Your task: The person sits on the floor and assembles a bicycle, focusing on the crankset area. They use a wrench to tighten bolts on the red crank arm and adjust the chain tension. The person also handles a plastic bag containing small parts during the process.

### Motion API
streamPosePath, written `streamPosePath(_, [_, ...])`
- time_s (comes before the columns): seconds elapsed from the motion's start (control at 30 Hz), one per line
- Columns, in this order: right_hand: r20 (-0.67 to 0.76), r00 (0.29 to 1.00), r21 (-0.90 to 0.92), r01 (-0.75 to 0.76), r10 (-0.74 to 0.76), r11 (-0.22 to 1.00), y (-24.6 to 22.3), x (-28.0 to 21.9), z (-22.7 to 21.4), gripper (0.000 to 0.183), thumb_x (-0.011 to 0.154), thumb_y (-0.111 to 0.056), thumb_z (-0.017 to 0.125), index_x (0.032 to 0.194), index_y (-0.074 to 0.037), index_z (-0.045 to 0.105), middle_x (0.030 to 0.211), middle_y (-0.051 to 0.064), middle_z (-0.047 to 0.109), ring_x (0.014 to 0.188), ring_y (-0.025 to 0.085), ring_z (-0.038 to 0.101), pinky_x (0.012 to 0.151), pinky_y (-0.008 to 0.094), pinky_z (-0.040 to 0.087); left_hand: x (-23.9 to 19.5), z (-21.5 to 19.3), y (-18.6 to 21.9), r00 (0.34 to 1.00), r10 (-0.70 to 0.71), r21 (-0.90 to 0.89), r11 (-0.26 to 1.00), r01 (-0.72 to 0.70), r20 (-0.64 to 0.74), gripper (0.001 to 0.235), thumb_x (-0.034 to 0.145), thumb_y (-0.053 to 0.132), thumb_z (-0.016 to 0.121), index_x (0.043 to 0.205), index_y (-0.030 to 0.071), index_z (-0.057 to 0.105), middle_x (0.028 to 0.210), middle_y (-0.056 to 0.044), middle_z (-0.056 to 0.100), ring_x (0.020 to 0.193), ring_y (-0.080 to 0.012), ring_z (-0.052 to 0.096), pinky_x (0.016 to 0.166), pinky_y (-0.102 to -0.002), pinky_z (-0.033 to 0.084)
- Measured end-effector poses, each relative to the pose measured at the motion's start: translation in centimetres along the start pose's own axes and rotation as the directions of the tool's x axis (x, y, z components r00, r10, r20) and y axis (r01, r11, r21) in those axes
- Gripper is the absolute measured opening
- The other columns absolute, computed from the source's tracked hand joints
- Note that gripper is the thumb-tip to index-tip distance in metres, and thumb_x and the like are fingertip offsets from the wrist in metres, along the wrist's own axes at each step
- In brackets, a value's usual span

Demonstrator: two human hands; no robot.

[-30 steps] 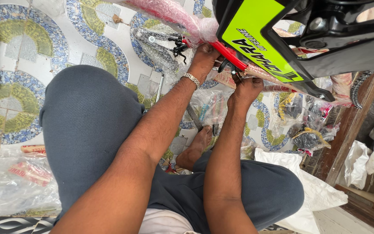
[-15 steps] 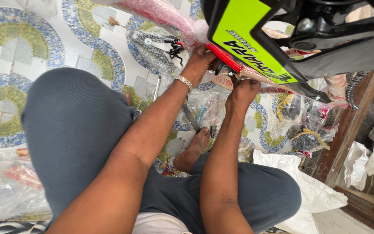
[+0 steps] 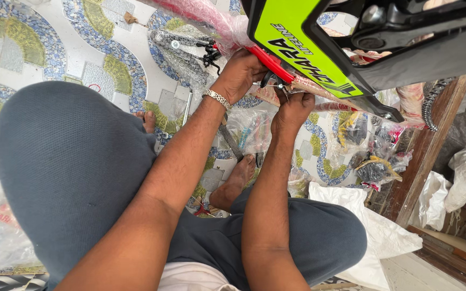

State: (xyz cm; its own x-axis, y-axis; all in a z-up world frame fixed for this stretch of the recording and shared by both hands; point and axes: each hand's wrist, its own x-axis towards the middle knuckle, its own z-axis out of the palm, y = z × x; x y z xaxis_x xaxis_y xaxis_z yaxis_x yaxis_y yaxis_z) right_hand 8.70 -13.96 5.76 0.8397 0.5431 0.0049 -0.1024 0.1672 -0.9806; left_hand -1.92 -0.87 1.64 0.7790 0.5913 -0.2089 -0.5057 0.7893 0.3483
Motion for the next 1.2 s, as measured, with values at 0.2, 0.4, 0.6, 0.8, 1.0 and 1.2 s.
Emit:
streamPosePath(0.2, [0.005,1.0,-0.034,0.003,-0.003,0.999,-0.8,-0.8,0.7,0.022,0.109,-0.016,0.053,0.126,-0.004,0.058,0.122,0.009,0.066,0.108,0.02,0.067,0.086,0.042,0.063,0.0,2.0,0.4,0.99,0.029,0.014,1.0,-0.027,-0.139,0.027,0.09,0.023,0.071,0.108,0.003,0.07,0.099,-0.011,0.076,0.085,-0.0188,0.07,0.078,-0.034,0.055])
streamPosePath(0.4, [0.021,1.0,-0.029,0.004,-0.003,1.0,-0.8,-0.9,0.7,0.023,0.11,-0.015,0.052,0.129,-0.005,0.057,0.122,0.008,0.065,0.107,0.02,0.066,0.087,0.041,0.063,1.6,5.2,-2.0,0.853,0.276,0.138,0.961,-0.239,-0.443,0.025,0.083,0.018,0.075,0.095,-0.004,0.072,0.091,-0.01,0.076,0.075,-0.015,0.069,0.066,-0.032,0.056])
streamPosePath(0.6, [0.012,0.999,-0.013,-0.029,0.03,0.999,-1.1,-1.0,0.8,0.023,0.106,-0.011,0.052,0.127,-0.003,0.056,0.119,0.011,0.065,0.102,0.021,0.067,0.089,0.041,0.063,2.6,4.8,-2.5,0.848,0.276,0.117,0.961,-0.251,-0.452,0.022,0.085,0.014,0.075,0.093,-0.005,0.07,0.086,-0.012,0.073,0.07,-0.0162,0.069,0.062,-0.032,0.056])
streamPosePath(0.8, [0.016,0.999,-0.107,-0.04,0.042,0.993,-2.1,-2.4,1.7,0.03,0.094,-0.001,0.059,0.124,-0.002,0.054,0.111,0.01,0.065,0.095,0.02,0.069,0.084,0.04,0.064,2.0,5.5,-2.0,0.875,0.218,0.053,0.975,-0.217,-0.432,0.016,0.085,0.011,0.072,0.091,-0.004,0.069,0.079,-0.013,0.072,0.059,-0.0188,0.068,0.052,-0.034,0.055])
streamPosePath(1.0, [-0.143,0.986,-0.867,-0.08,-0.09,0.492,-6.4,-5.8,5.1,0.032,0.101,-0.024,0.075,0.096,0.005,0.062,0.085,0.015,0.069,0.076,0.025,0.066,0.073,0.039,0.054,1.6,5.8,-1.0,0.886,0.181,0.035,0.982,-0.184,-0.426,0.016,0.085,0.008,0.072,0.094,-0.005,0.072,0.083,-0.012,0.074,0.064,-0.0166,0.071,0.058,-0.031,0.058])
streamPosePath(1.2, [0.642,0.61,-0.735,0.662,-0.464,-0.146,-8.9,-2.2,7.4,0.032,0.098,-0.029,0.075,0.103,0.002,0.072,0.098,0.018,0.072,0.085,0.037,0.068,0.079,0.048,0.053,1.4,5.3,-1.1,0.889,0.244,0.126,0.969,-0.211,-0.387,0.021,0.085,0.011,0.066,0.098,-0.003,0.076,0.086,-0.007,0.075,0.071,-0.013,0.07,0.063,-0.029,0.056])
